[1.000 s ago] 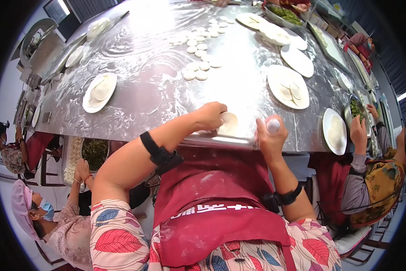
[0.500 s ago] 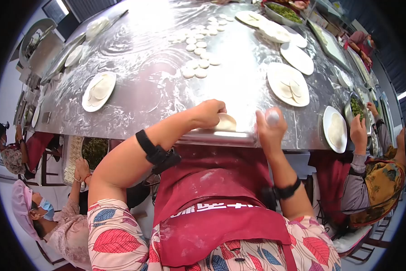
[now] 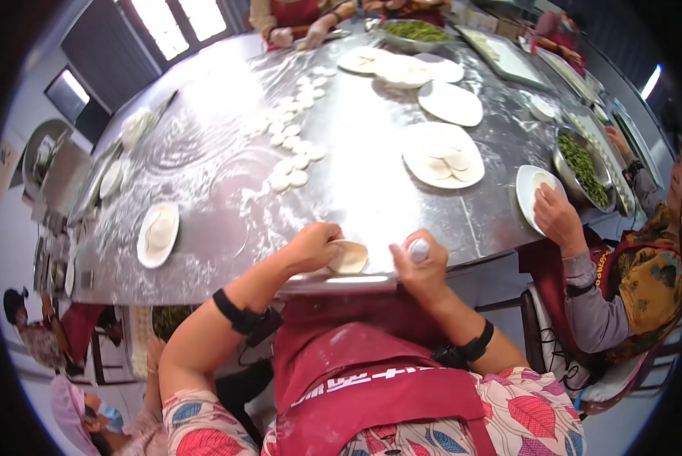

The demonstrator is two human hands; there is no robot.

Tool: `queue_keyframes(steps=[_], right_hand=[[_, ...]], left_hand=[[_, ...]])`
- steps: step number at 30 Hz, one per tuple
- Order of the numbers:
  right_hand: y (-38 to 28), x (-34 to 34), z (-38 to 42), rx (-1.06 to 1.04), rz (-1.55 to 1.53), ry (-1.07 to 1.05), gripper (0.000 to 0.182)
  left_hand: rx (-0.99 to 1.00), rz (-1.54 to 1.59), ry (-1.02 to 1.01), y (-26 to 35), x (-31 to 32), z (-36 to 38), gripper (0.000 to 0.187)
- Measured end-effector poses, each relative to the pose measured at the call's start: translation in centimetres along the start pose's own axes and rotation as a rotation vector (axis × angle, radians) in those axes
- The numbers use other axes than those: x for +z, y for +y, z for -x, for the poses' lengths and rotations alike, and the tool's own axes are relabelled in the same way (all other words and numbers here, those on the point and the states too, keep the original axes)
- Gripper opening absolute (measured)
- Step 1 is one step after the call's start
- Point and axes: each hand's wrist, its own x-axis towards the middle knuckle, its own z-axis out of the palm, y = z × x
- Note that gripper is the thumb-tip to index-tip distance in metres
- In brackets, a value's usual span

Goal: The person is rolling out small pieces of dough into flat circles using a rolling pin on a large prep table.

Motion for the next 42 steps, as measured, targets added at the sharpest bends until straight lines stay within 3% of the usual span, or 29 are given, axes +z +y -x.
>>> queue_keyframes(steps=[5,10,15,18,20,22,24,26,29,34,38,42], right_hand=[[-0.1,-0.6,-0.2,-0.01,-0.076,-0.071,0.021],[0.4,-1.0,-0.5,-0.072,-0.128,-0.126,0.021],[0.8,-1.1,-0.4,-0.069,-0.17,-0.169,0.021],[0.7,-1.2,-0.8,-0.095,-0.188,-0.167,0.021],[0.9,-1.4,-0.7,-0.1,-0.182,-0.173,0.022],[0.9,-1.3,-0.6,-0.098,-0.194,-0.174,0.022],[0.9,-1.3,-0.5,-0.094,-0.213,-0.178,0.023],[1.0,-1.2,-0.4,-0.083,-0.211,-0.176,0.023],[0.7,-1.3,-0.5,-0.109,-0.192,-0.16,0.023],[-0.3,-1.1,-0.2,-0.096,-0.051,-0.111,0.021],[1.2,-0.5,0.5,0.004,-0.081,-0.1,0.022],[1.5,-0.4,0.6,0.068,-0.117,-0.07,0.022]], left_hand=[[-0.081,0.427,-0.241,2.2,-0.8,-2.8,0.014],[-0.06,0.379,-0.227,7.3,-0.5,-10.1,0.018],[0.025,0.774,-0.266,10.6,-0.2,-19.2,0.023],[-0.019,0.726,-0.09,10.1,-1.7,-20.8,0.034],[-0.099,0.521,0.031,8.0,-3.7,-21.1,0.043],[-0.06,-0.12,0.198,2.9,-6.2,-21.5,0.044],[-0.204,-0.508,0.455,0.8,-7.5,-17.7,0.051],[-0.421,-0.559,0.44,-2.7,-8.9,-15.6,0.054],[-0.592,-0.556,0.316,-8.0,-7.9,-13.0,0.05],[-0.213,-0.433,0.134,-6.1,-5.7,-7.2,0.05],[-0.273,-0.303,0.539,-5.0,-8.2,-5.4,0.037],[-0.408,-0.22,0.277,-5.8,-9.7,-4.8,0.032]])
